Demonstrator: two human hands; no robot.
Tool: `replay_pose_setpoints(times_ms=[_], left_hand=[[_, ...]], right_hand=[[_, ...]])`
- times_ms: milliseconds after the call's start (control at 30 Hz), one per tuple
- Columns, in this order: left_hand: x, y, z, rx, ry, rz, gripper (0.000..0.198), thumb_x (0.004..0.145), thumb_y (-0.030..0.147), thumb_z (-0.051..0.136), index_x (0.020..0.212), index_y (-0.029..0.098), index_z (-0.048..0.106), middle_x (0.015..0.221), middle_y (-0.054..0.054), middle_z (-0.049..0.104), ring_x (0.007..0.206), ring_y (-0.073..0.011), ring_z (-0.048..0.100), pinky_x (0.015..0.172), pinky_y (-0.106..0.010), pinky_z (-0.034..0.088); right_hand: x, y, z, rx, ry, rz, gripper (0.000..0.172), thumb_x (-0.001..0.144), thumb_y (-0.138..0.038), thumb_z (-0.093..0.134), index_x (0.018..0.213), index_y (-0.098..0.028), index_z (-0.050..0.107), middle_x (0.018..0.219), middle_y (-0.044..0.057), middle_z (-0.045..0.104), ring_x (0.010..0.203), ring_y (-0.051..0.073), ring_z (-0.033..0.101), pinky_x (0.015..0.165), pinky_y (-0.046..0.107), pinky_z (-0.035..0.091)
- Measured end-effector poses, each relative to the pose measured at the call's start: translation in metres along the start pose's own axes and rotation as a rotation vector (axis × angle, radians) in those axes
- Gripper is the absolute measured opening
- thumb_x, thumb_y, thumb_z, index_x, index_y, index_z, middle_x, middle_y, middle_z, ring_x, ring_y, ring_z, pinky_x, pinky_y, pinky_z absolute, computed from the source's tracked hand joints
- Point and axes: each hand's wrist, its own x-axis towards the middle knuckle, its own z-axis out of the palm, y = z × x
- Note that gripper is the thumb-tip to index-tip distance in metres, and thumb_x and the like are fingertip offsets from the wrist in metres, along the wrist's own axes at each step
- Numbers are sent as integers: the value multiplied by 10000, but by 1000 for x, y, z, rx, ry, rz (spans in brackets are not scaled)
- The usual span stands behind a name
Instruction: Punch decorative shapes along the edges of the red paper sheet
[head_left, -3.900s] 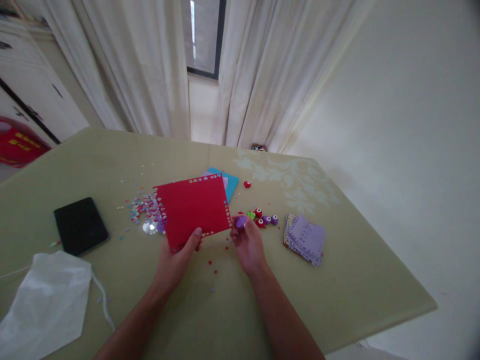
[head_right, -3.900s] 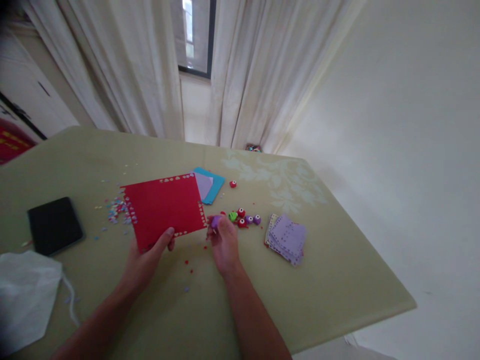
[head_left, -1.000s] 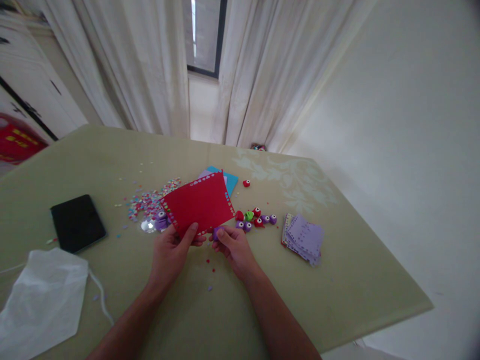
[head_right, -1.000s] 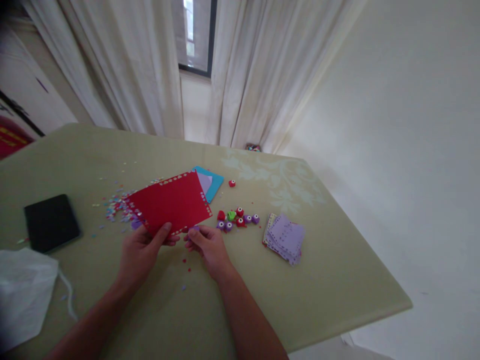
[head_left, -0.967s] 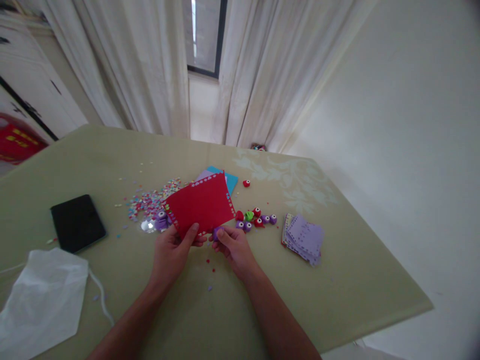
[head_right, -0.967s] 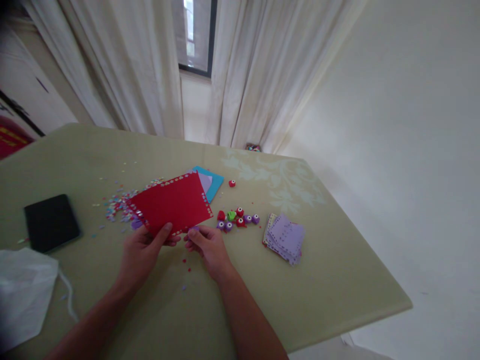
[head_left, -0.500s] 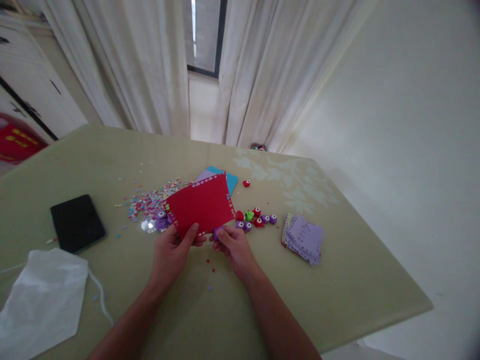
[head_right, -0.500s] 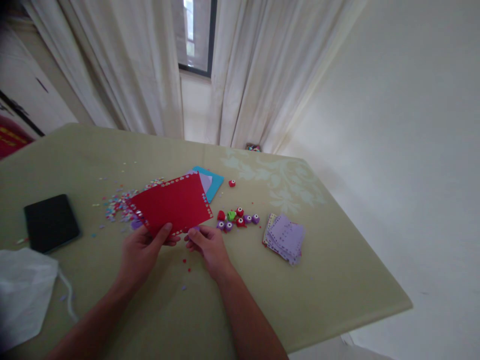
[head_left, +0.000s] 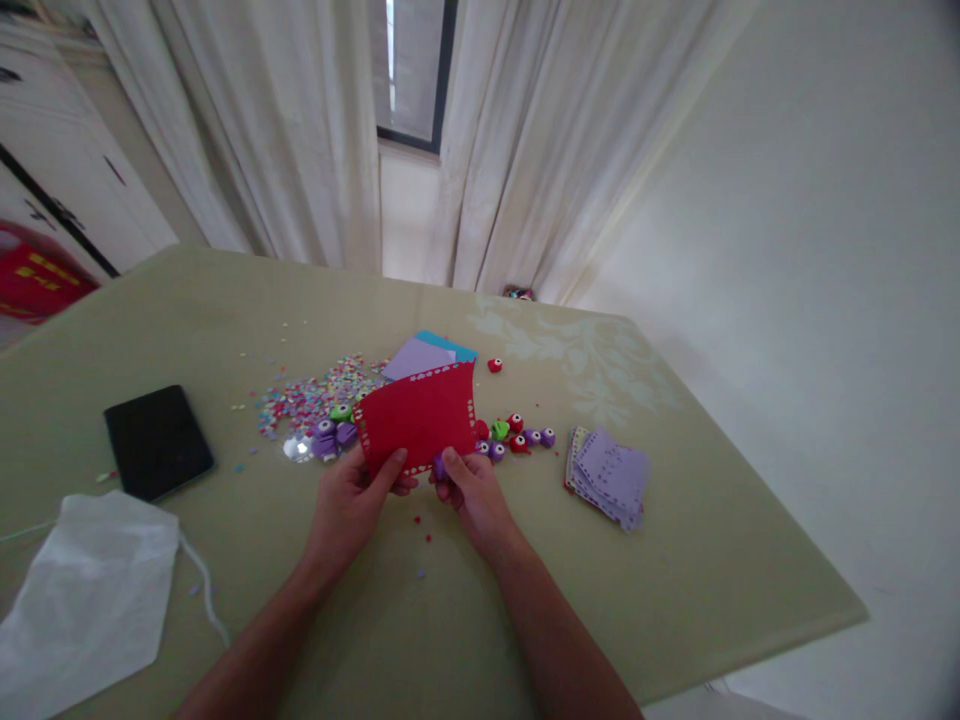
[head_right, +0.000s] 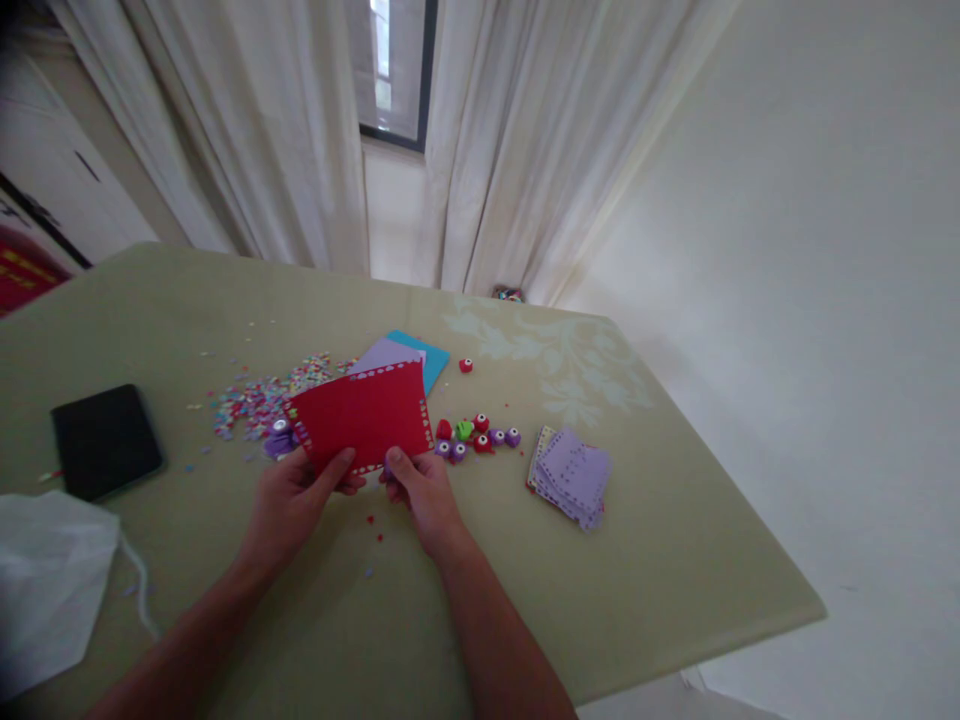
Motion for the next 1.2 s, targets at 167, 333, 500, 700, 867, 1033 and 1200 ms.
replay_pose_setpoints(times_ms=[167, 333, 500, 700, 867, 1033, 1200], left_hand=[[-1, -5, -1, 35, -31, 12, 366, 871, 541, 806, 951, 189, 750, 698, -46, 804, 582, -240, 778, 598, -332, 667], [-1, -4, 0, 30, -38, 26, 382, 860, 560, 809, 926, 190, 740, 683, -45, 794, 575, -242, 774, 587, -328, 662], [-1, -3, 2, 18, -34, 7, 383, 841, 555, 819, 926, 191, 737, 694, -49, 797, 582, -248, 776, 589, -333, 663], [-1, -5, 2, 32, -37, -7, 355, 842, 547, 800, 897, 205, 724, 679, -45, 790, 585, -251, 775, 598, -342, 666], [-1, -4, 4, 35, -34, -3, 376, 832, 567, 800, 887, 203, 723, 683, -49, 791, 585, -253, 775, 602, -347, 667], [-2, -7, 5, 6, -42, -6, 395, 834, 567, 818, 922, 193, 728, 700, -55, 799, 594, -252, 778, 611, -346, 668], [0, -7, 3, -10, -20, -1, 422, 831, 583, 833, 942, 189, 730, 695, -53, 797, 590, -250, 776, 606, -346, 666]], right_hand=[[0, 2, 0, -18, 16, -12, 641, 704, -784, 861, 598, -200, 618, 527, -30, 516, 518, 112, 381, 546, 302, 237], [-1, -2, 2, -4, 1, -13, 583, 687, -720, 898, 642, -195, 648, 547, -40, 514, 530, 111, 366, 557, 301, 238], [-3, -5, 3, -26, -6, -16, 591, 695, -728, 887, 626, -195, 640, 531, -44, 497, 511, 104, 335, 543, 307, 210], [-2, -1, 0, -57, -13, -21, 586, 739, -732, 857, 648, -185, 669, 520, -47, 478, 512, 105, 323, 539, 307, 186], [-2, -1, 0, -27, 17, -20, 581, 721, -722, 875, 640, -185, 668, 537, -40, 491, 522, 105, 322, 532, 305, 188], [-2, -3, 2, -44, 40, -52, 558, 724, -681, 896, 617, -184, 667, 520, -52, 457, 521, 98, 291, 530, 299, 180], [1, -3, -2, -29, 4, -61, 564, 727, -699, 893, 650, -182, 683, 510, -52, 468, 499, 97, 317, 526, 292, 211]])
